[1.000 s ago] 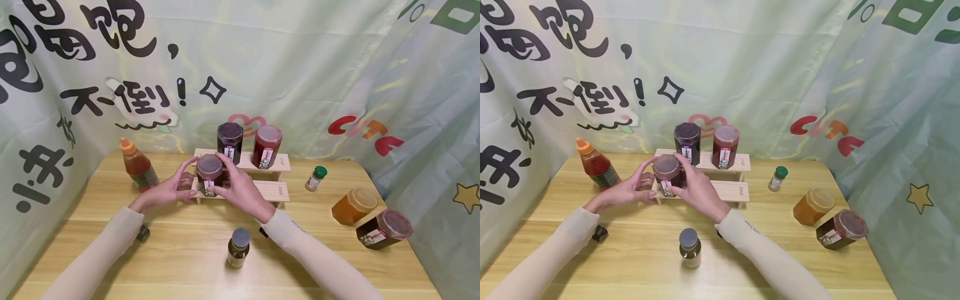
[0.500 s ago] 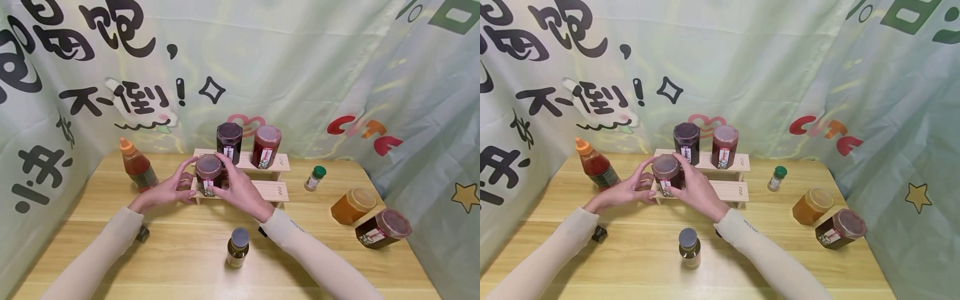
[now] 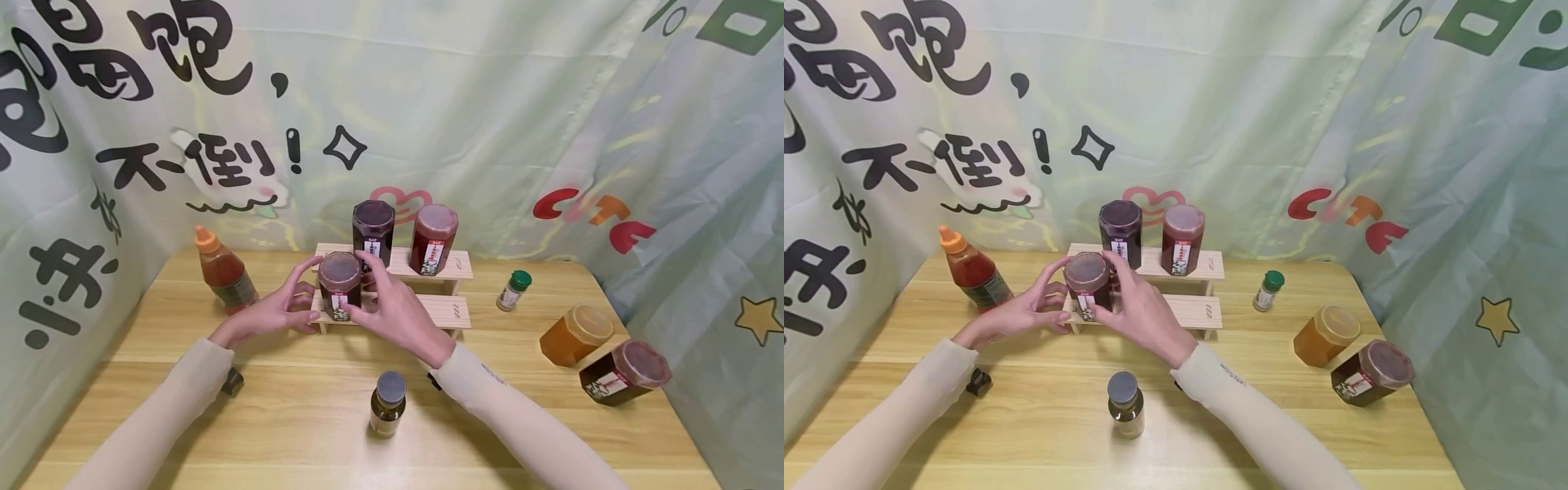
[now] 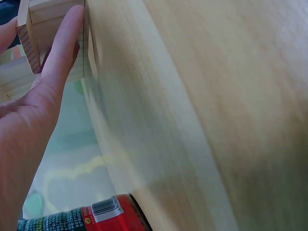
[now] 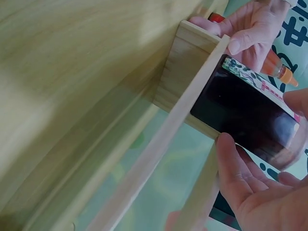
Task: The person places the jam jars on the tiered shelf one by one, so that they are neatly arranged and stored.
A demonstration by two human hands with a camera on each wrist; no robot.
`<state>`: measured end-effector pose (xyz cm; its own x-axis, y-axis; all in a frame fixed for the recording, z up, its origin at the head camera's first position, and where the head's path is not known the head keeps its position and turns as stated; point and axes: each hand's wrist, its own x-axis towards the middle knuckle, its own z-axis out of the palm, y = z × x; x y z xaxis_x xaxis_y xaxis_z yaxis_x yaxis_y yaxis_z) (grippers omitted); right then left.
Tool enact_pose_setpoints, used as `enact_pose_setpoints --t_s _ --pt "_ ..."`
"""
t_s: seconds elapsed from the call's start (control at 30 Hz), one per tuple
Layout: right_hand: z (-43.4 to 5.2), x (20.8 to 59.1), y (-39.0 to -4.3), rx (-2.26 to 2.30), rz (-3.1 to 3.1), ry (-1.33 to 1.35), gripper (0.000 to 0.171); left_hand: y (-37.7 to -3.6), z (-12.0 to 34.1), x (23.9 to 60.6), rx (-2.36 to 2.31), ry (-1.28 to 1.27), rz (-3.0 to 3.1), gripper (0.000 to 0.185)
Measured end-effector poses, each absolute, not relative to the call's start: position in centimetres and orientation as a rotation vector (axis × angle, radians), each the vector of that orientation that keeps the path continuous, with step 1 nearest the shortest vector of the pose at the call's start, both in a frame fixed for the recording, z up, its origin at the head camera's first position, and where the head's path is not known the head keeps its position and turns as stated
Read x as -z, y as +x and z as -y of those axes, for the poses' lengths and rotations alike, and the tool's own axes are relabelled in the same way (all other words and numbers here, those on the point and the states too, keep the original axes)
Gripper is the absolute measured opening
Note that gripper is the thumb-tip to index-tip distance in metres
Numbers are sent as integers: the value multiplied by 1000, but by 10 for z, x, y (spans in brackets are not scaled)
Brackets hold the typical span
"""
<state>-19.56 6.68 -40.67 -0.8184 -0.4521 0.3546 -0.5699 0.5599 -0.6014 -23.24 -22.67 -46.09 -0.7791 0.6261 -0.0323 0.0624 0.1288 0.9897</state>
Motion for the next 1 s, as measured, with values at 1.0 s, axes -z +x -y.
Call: enact_pose_setpoints --t_s 1.0 --pt "-143 373 -163 -1184 2504 719 70 -232 226 461 -1691 633 -1972 111"
